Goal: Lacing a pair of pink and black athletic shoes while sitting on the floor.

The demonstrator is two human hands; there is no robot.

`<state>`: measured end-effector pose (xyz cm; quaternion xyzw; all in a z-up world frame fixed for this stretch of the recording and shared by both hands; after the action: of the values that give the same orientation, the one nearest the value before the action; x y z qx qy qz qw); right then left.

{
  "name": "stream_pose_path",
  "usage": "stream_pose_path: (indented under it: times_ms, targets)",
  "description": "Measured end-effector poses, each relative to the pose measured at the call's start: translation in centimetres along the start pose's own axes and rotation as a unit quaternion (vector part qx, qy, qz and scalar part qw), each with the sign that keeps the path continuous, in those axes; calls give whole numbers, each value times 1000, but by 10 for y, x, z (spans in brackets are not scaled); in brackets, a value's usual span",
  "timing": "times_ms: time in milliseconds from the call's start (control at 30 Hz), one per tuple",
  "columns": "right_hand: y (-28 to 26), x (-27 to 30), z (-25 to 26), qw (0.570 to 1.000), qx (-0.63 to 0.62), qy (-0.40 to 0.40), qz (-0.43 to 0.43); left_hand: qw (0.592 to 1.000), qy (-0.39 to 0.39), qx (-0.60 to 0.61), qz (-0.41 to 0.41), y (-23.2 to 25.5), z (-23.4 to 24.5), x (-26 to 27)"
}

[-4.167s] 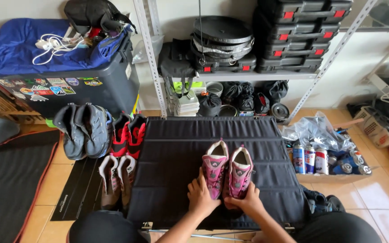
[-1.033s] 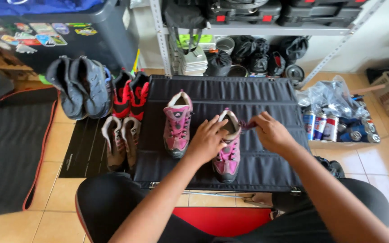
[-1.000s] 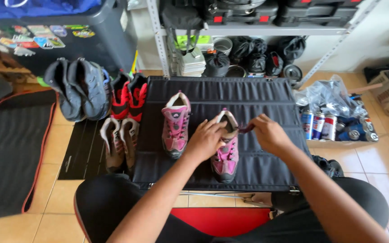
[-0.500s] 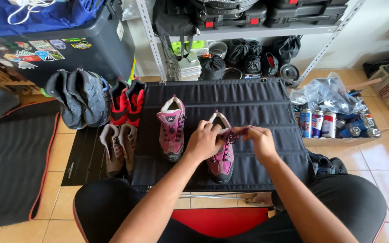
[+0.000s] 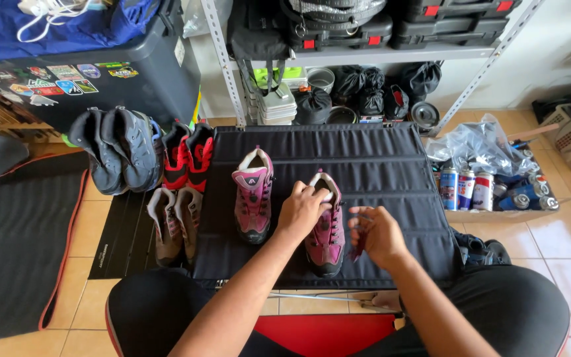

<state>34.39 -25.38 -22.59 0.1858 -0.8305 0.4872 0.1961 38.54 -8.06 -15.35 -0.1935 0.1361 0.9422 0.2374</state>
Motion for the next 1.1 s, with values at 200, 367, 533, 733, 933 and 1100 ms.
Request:
stream_pose_path:
  times_ms: [200, 367, 533, 733, 933, 1100]
  targets:
    - [-32, -1, -39, 801, 558, 101, 194, 999, -2, 29, 16, 8, 44, -1]
    - [-46, -7, -60, 695, 695, 84, 163, 999, 20, 47, 6, 3, 52, 2]
    - [-54, 8, -83, 636, 744, 36, 203, 989, -1, 143, -27, -18, 25, 11]
    - [-74, 32, -117, 567, 786, 65, 238, 993, 36, 107, -30, -17, 5, 11]
    - [-40, -15, -73, 538, 776, 100, 313, 993, 91, 66, 34, -18, -9, 21]
    - [-45, 17, -79, 653, 705, 77, 265, 942, -35, 283, 179, -6, 39, 41]
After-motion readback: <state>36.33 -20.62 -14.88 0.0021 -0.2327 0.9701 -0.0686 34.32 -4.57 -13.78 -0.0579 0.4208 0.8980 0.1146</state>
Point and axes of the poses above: each hand's wrist, its own x-axis away from the middle knuckle, its own z-axis out of the back of the hand, y = z × x, the point moved 8 cm from there along -x, towards the middle knuckle, and after that the axes turned 2 degrees about -z, right-handed, at the moved point
